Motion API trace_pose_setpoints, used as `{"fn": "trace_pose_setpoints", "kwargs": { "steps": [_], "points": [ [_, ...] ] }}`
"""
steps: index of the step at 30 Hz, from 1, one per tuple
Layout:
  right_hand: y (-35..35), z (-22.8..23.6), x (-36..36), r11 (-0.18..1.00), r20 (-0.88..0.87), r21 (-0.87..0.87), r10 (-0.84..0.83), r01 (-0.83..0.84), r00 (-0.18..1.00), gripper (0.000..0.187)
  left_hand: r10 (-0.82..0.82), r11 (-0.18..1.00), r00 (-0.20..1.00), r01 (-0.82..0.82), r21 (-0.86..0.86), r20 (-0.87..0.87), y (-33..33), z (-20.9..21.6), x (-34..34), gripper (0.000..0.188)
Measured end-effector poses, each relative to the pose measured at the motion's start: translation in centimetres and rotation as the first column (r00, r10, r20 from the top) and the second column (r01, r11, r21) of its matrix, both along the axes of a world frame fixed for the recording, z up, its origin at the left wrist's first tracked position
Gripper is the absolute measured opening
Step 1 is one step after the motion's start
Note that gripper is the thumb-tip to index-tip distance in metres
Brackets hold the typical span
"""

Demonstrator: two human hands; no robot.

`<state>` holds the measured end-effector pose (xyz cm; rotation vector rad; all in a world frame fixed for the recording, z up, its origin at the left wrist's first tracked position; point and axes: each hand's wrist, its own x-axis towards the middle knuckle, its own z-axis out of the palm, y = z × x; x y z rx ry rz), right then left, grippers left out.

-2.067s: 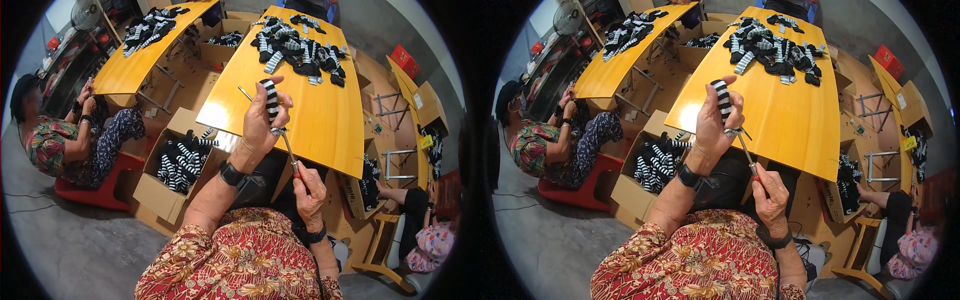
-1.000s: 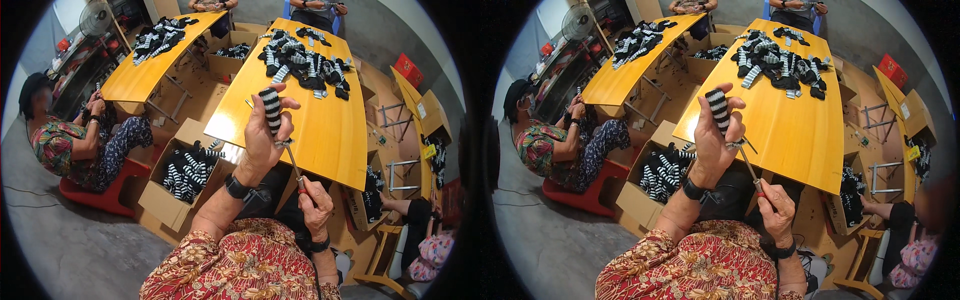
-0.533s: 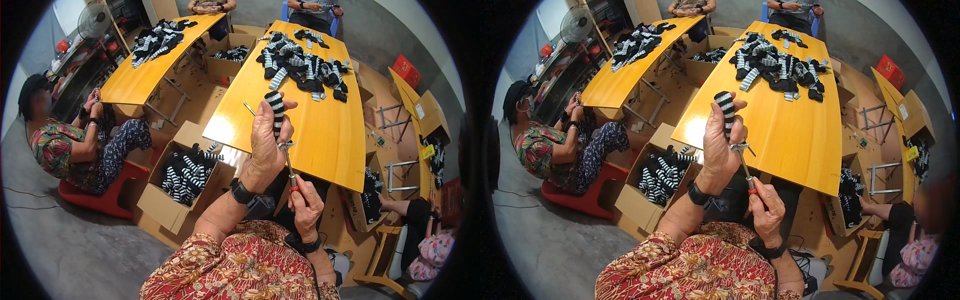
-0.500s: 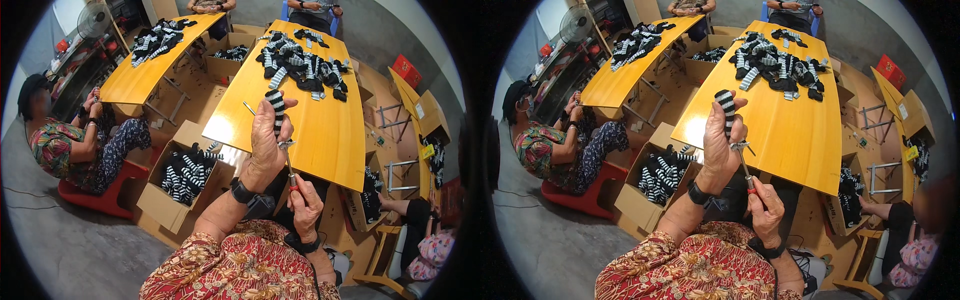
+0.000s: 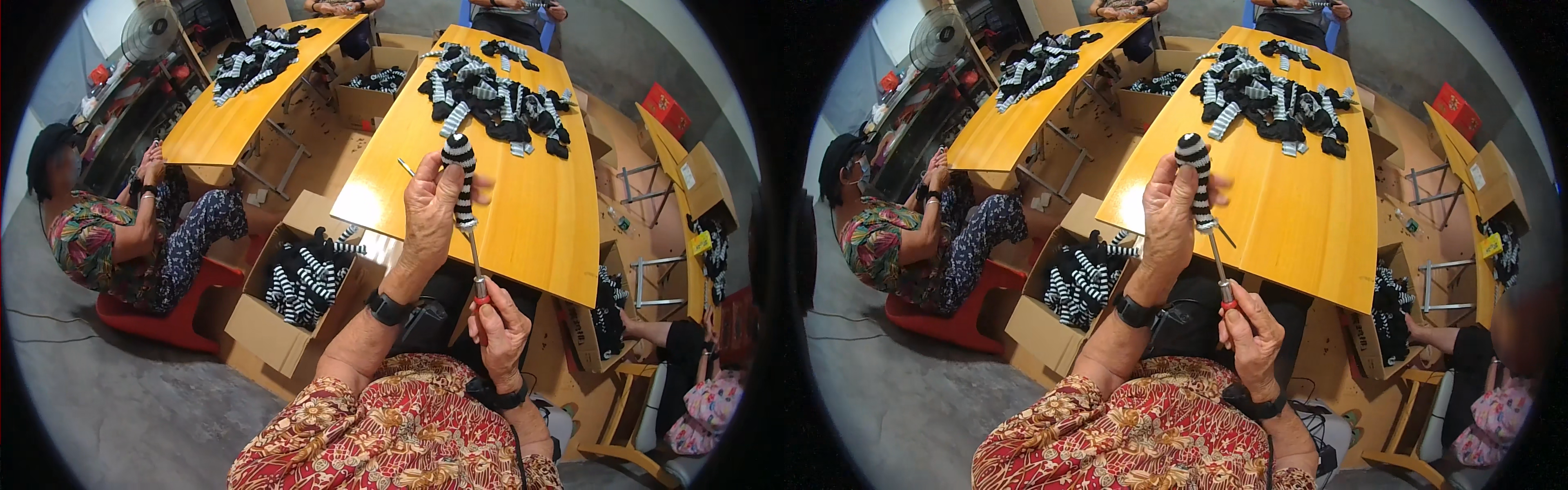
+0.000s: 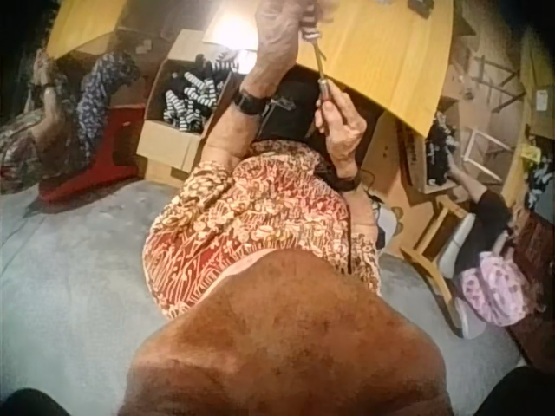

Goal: The person sits at a wooden table and uses a red-handled screwdriver to pull the fabric of black and white striped socks inside out. They repeatedly insert the tool into the sock opening and pull the fabric over the tool to turn the sock, then place the finished item on the table.

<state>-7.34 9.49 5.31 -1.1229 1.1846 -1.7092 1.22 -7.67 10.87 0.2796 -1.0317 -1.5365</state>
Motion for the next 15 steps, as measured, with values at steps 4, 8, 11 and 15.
{"fn": "trace_pose_setpoints", "kwargs": {
  "steps": [4,8,11,15],
  "points": [
    [0.3,-0.1,-0.2,1.000,0.086,0.009,0.028,-0.029,0.996,0.033,0.274,0.957,0.927,-0.236,-0.169,0.257,-0.5,-1.4,0.0,0.030],
    [0.4,-0.4,-0.4,1.000,0.147,0.004,0.013,-0.014,0.989,0.034,0.132,0.991,0.975,-0.125,-0.049,0.176,0.7,-0.8,-0.8,0.026],
    [0.2,-0.1,-0.1,1.000,0.263,0.005,0.003,-0.005,0.965,0.034,0.123,0.987,0.967,-0.097,-0.125,0.223,1.9,-2.1,-1.6,0.026],
    [-0.6,0.9,-0.9,1.000,0.291,0.023,-0.027,0.021,0.956,0.034,-0.019,1.000,0.995,0.020,-0.009,0.101,2.4,-2.2,-2.5,0.024]
  ]
}}
